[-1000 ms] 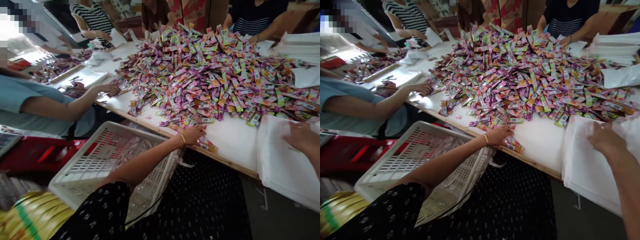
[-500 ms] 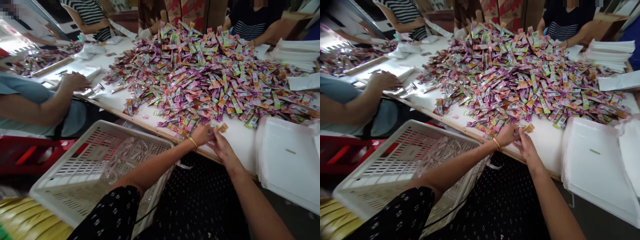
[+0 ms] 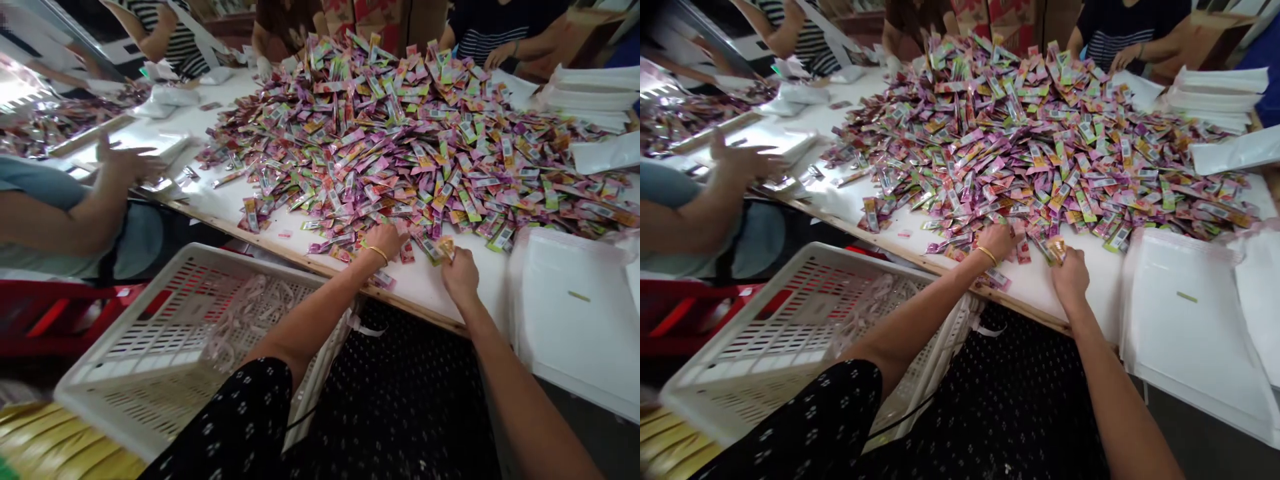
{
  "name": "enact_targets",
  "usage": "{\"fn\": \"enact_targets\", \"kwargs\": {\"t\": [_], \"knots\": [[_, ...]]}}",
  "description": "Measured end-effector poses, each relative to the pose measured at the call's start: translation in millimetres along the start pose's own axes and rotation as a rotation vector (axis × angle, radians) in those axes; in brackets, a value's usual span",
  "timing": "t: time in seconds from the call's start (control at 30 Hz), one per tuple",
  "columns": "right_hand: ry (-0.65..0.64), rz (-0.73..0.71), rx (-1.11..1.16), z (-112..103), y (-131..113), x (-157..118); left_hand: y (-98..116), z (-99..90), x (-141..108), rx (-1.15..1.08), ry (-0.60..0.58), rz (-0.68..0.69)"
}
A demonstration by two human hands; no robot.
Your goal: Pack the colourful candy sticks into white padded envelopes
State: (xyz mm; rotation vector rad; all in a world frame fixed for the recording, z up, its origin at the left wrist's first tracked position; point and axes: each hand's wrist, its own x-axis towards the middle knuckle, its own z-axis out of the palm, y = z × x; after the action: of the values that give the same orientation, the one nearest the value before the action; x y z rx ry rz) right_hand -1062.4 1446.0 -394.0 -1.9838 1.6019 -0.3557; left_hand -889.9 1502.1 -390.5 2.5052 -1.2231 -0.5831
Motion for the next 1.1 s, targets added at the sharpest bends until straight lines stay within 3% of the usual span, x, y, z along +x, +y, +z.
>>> {"fn": "enact_targets", "kwargs": {"t": [0.03,0.1,0.2,0.27,0.4,0.47,0.57,0.73,0.83,0.9,0.93,1.0,1.1], "knots": [[-0.008,-0.101,-0.158,3.5,-3.8,4.8,2.1,5.3,-1.5,0.014,-0.016,-0.017],[-0.049,-0.187,-0.263,11.5,-12.0,15.1,5.7,16.7,-5.1,0.033,0.016,-0.003],[-0.129,-0.025,0.065,18.9,-17.4,26.6,5.5,29.2,-9.7,-0.026,0.08,0.05],[-0.201,0.121,0.333,17.8,-13.7,27.5,3.2,33.7,-12.1,-0.191,0.09,0.058],[-0.341,0.199,0.621,6.6,0.3,11.9,7.3,42.7,-17.4,-0.671,-0.024,0.092],[-0.409,0.276,0.873,1.4,6.0,1.3,14.3,47.6,-20.8,-0.77,-0.058,0.15],[-0.497,0.397,1.233,-3.0,12.3,-9.3,25.7,53.6,-28.2,-0.712,0.013,0.266],[-0.582,0.455,1.367,-2.3,21.4,-12.1,51.3,64.8,-60.9,-0.49,0.096,0.369],[-0.508,0.431,1.368,-0.3,27.7,-10.5,62.8,65.6,-80.0,-0.371,0.074,0.478],[-0.359,0.419,1.345,0.2,30.8,-9.6,57.9,57.1,-78.8,-0.316,0.032,0.538],[-0.271,0.411,1.333,0.0,31.3,-9.6,50.8,50.1,-73.5,-0.265,0.044,0.521],[-0.156,0.399,1.291,-0.8,29.3,-11.1,30.6,33.5,-55.8,-0.111,0.119,0.34],[-0.202,0.394,1.212,-2.2,20.6,-15.7,0.2,15.1,-24.7,0.142,0.133,-0.009]]}}
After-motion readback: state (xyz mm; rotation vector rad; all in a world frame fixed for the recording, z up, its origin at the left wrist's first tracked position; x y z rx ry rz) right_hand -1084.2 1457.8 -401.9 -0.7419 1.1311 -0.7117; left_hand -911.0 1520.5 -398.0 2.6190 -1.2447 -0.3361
